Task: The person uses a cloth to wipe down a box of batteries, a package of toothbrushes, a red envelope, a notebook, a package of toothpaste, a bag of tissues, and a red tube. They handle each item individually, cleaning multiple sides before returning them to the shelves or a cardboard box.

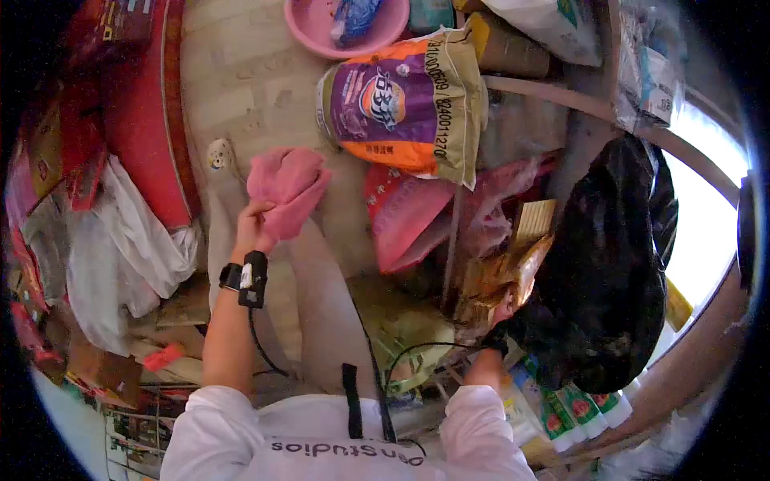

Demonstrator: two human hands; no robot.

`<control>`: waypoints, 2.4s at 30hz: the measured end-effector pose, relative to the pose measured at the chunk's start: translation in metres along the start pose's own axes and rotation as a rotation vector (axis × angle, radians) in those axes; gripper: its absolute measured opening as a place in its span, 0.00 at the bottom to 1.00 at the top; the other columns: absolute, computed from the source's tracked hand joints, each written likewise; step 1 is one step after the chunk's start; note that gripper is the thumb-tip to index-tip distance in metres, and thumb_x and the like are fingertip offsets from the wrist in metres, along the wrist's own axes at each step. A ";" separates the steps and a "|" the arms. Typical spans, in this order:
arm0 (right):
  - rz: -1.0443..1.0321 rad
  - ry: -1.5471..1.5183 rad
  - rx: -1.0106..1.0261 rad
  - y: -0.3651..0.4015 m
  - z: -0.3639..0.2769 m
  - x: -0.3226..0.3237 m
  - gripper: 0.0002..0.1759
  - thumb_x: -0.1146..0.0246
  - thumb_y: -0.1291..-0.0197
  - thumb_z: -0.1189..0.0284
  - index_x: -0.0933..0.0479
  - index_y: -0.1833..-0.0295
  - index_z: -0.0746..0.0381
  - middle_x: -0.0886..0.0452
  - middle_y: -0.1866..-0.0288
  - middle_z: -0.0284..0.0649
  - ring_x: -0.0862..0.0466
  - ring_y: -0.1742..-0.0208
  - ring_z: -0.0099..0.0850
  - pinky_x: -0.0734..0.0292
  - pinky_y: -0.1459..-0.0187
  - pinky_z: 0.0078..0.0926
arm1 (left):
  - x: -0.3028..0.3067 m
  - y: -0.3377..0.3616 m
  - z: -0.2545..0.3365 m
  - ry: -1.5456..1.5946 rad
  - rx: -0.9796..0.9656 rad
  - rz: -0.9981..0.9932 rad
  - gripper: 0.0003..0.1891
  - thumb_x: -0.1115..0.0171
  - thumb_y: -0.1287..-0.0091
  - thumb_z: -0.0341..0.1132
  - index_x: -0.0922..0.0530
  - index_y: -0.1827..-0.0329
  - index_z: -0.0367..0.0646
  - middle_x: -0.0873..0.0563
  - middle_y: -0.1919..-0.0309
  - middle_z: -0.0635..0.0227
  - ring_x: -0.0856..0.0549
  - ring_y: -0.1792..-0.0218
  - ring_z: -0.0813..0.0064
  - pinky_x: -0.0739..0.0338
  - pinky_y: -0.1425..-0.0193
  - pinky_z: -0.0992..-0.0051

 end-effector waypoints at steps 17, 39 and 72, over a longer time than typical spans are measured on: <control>-0.134 1.542 0.849 -0.017 0.138 -0.222 0.20 0.54 0.43 0.72 0.39 0.47 0.71 0.34 0.49 0.51 0.32 0.50 0.43 0.37 0.50 0.34 | -0.006 -0.002 -0.016 -0.363 -0.250 0.036 0.02 0.48 0.55 0.24 0.29 0.78 0.40 0.24 0.76 0.68 0.24 0.68 0.72 0.29 0.58 0.71; -0.212 1.950 0.897 -0.044 0.146 -0.240 0.23 0.46 0.55 0.78 0.38 0.50 0.71 0.33 0.51 0.57 0.33 0.48 0.47 0.39 0.47 0.34 | -0.062 0.000 -0.018 -0.192 -0.007 -0.079 0.17 0.50 0.53 0.23 0.32 0.57 0.40 0.26 0.59 0.66 0.25 0.59 0.69 0.29 0.53 0.71; -0.435 -0.167 -0.454 -0.078 0.113 -0.169 0.19 0.44 0.50 0.66 0.33 0.51 0.60 0.31 0.49 0.44 0.30 0.51 0.37 0.26 0.67 0.19 | -0.034 -0.016 -0.027 -0.121 0.103 -0.006 0.12 0.51 0.54 0.22 0.30 0.65 0.38 0.24 0.65 0.65 0.25 0.60 0.69 0.29 0.53 0.69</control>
Point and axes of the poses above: each hand's wrist, its own y-axis away from the middle knuckle, its own x-axis out of the back of the hand, z = x × y, the point moved 2 cm from there along -y, towards the middle knuckle
